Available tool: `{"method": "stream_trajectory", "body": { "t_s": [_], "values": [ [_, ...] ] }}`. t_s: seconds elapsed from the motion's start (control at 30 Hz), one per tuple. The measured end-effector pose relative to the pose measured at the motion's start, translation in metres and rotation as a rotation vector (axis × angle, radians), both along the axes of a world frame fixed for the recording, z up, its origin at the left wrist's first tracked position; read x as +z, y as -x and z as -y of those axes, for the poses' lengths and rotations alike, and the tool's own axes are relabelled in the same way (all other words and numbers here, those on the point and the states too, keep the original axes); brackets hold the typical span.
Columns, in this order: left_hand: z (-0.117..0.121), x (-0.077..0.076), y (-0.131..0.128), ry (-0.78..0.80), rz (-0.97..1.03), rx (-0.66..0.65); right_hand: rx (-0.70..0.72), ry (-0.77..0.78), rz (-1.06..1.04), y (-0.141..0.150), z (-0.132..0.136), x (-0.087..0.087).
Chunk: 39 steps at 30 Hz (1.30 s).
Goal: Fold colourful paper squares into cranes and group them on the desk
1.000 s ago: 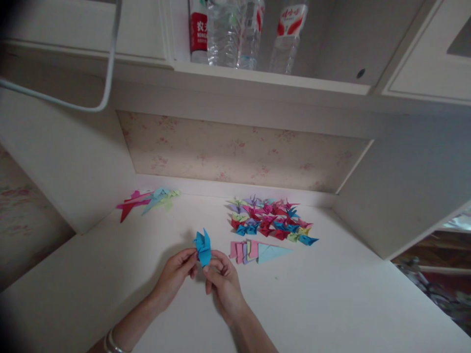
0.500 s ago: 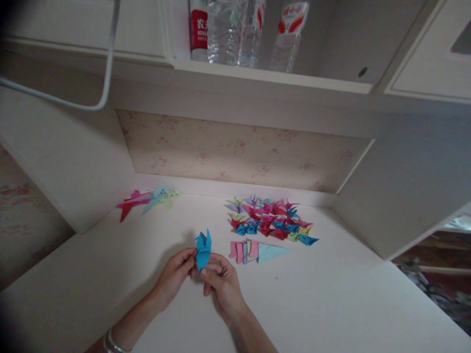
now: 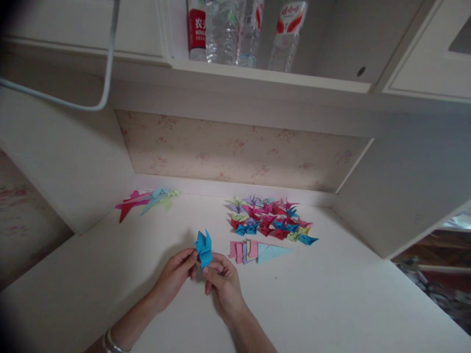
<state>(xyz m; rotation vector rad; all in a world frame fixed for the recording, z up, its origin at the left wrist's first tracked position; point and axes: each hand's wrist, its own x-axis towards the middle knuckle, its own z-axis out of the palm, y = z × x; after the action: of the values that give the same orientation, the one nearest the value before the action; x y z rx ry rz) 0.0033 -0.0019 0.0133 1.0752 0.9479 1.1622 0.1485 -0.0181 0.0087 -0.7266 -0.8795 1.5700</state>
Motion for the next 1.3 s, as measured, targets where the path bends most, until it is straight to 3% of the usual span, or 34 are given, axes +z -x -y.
{"method": "stream_trajectory", "body": {
  "t_s": [0.23, 1.3],
  "values": [
    [0.0005, 0.0003, 0.0002, 0.043, 0.121, 0.025, 0.008, 0.005, -0.008, -0.0013, 0.0004, -0.0007],
    [0.0013, 0.0062, 0.0012, 0.118, 0.195, 0.072, -0.028, 0.049, -0.103, -0.0027, -0.0025, -0.0041]
  ]
}}
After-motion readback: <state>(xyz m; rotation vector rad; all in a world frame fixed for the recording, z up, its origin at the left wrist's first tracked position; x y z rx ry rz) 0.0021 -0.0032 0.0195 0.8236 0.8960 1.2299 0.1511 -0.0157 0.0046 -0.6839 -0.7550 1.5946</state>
